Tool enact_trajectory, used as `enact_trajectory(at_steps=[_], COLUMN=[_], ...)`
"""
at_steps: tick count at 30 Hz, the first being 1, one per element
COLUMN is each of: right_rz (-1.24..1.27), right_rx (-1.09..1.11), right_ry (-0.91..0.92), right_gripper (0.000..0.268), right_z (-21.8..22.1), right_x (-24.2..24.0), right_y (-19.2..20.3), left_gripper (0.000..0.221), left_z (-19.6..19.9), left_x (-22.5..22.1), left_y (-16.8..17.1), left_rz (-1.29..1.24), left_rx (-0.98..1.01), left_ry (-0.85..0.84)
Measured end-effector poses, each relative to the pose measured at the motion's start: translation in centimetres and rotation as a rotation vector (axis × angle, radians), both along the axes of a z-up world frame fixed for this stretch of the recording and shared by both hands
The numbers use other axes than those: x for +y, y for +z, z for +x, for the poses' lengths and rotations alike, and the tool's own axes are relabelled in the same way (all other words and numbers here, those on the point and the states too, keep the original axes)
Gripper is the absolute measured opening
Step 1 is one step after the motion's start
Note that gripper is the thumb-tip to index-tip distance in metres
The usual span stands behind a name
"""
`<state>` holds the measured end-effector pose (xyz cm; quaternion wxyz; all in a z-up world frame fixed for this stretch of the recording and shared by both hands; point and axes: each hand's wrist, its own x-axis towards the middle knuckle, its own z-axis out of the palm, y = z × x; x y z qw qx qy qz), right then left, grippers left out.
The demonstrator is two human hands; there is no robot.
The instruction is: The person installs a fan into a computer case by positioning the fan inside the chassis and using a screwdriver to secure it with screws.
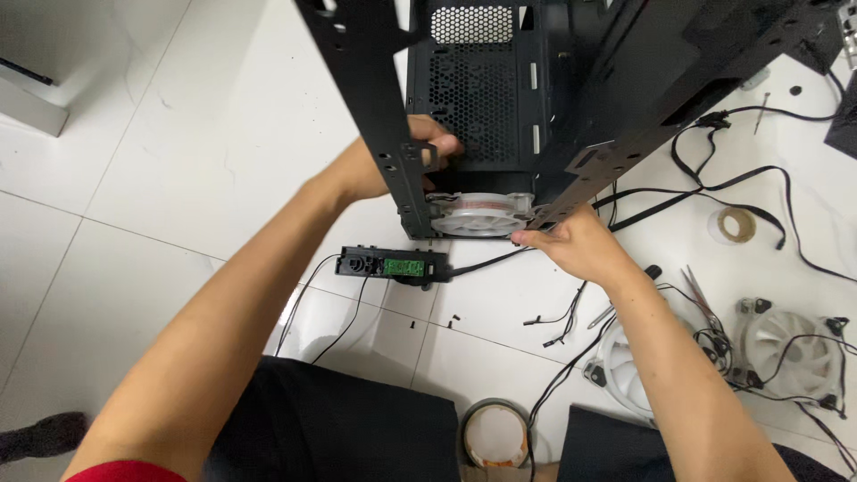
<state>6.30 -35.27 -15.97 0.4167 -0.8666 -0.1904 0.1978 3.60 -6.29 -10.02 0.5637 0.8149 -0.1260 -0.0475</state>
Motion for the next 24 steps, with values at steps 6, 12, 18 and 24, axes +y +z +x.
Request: enact_trajectory(at_steps=[6,12,18,24], right_rz=[0.052,0.124,0.192,0.227], right_rx=[-0.040,-0.078,-0.050,-0.017], right_ry=[0.034,0.111,0.082,0.029], right_gripper=[0.067,0.067,0.069,0.070], right_z=[1.3,-0.6,-0.1,-0.4], right_x=[-3.3,-2.2,-3.3,-3.9], right_y=[-4.0,0.0,-3.6,-4.5], left_gripper=[0.023,0.046,0.024,0.021], left_z=[-4.8,-9.1,-9.2,-9.9], left_x=[0.1,-3.0,-3.5,-4.2], left_y=[0.5,0.0,0.5,2.5], left_rz=[0.368,0.233,0.201,0.132], left_rx=[0.164,-0.025,0.017,0.066], left_ry=[0.036,0.165,0.249,0.241])
